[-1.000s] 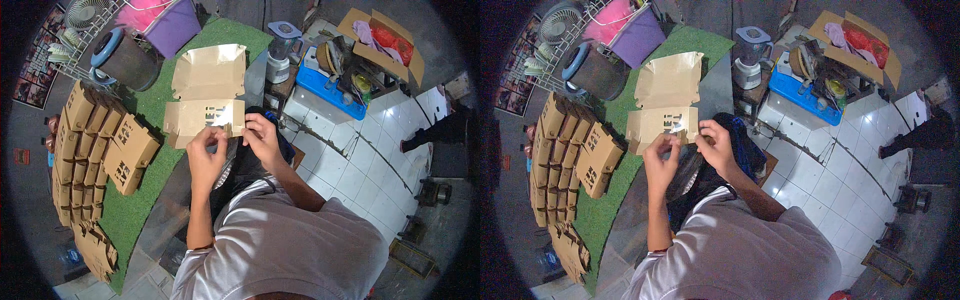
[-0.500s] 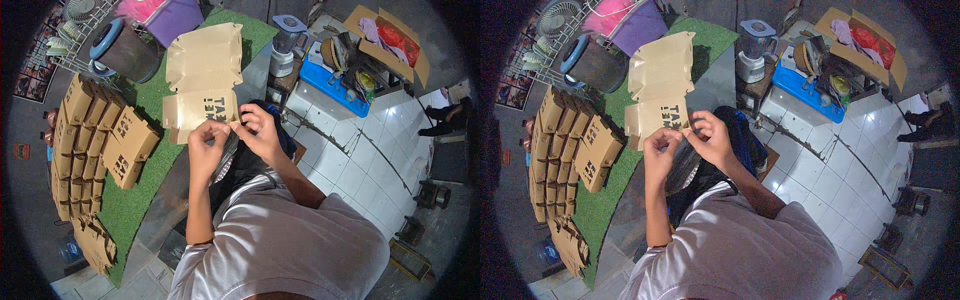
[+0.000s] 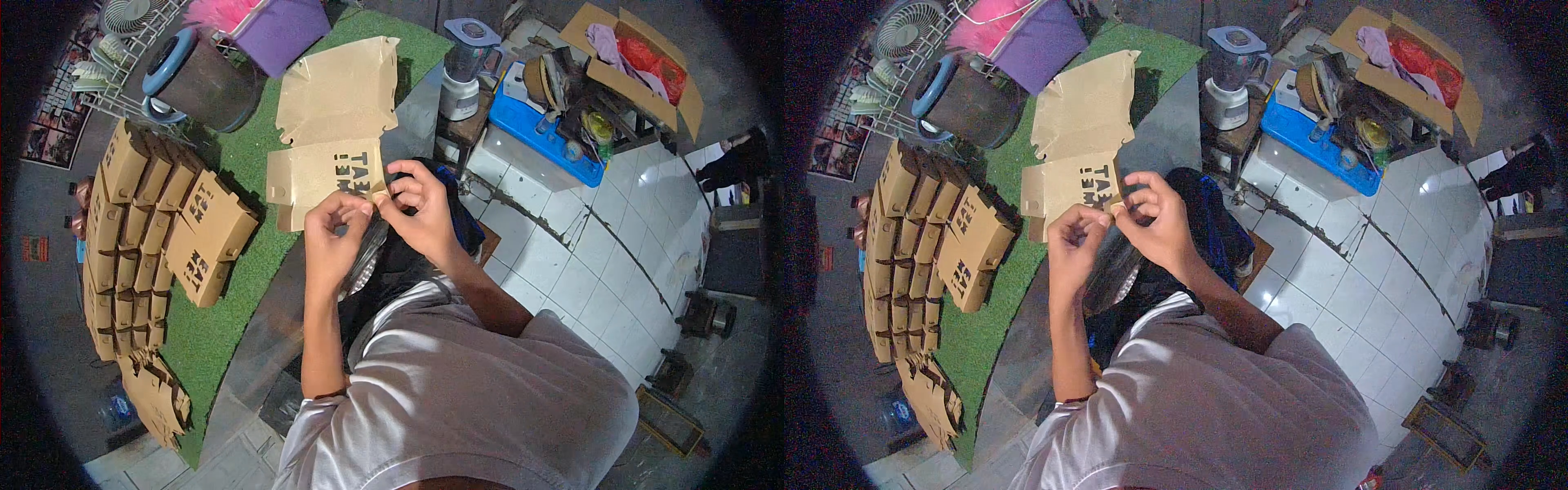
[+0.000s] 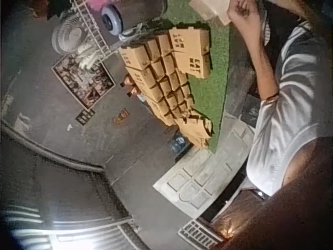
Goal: Assembling and folding cardboard food boxes from flat templates.
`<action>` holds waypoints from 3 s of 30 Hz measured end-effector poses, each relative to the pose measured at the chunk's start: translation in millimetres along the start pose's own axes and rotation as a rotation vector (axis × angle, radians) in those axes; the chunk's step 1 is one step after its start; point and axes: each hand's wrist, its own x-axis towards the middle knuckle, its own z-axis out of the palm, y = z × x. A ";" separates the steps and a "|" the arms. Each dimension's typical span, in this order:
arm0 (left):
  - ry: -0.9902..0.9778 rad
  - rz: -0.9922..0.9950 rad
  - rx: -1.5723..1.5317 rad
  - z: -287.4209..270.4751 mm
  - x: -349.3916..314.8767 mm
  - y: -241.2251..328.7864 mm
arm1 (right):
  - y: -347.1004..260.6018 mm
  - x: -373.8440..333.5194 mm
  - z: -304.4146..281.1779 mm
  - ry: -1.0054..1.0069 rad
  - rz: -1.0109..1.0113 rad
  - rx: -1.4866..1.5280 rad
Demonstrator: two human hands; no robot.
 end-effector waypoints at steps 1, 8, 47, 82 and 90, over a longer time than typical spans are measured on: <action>0.000 0.004 -0.004 -0.1 -0.6 -0.7 | -1.9 -0.9 0.6 -0.001 -0.007 -0.011; 0.046 -0.013 -0.107 -0.7 1.8 1.4 | -0.2 2.2 1.9 -0.039 -0.005 0.050; 0.436 0.446 0.784 -28.7 11.9 31.9 | -29.8 -0.9 15.6 0.137 -0.514 -1.092; 0.324 0.006 -0.216 -25.3 -22.0 -3.2 | -25.0 15.9 24.4 -0.322 -0.153 -0.258; 0.453 0.230 0.120 -24.9 -19.4 -1.5 | -18.6 15.9 27.1 -0.368 -0.110 -0.212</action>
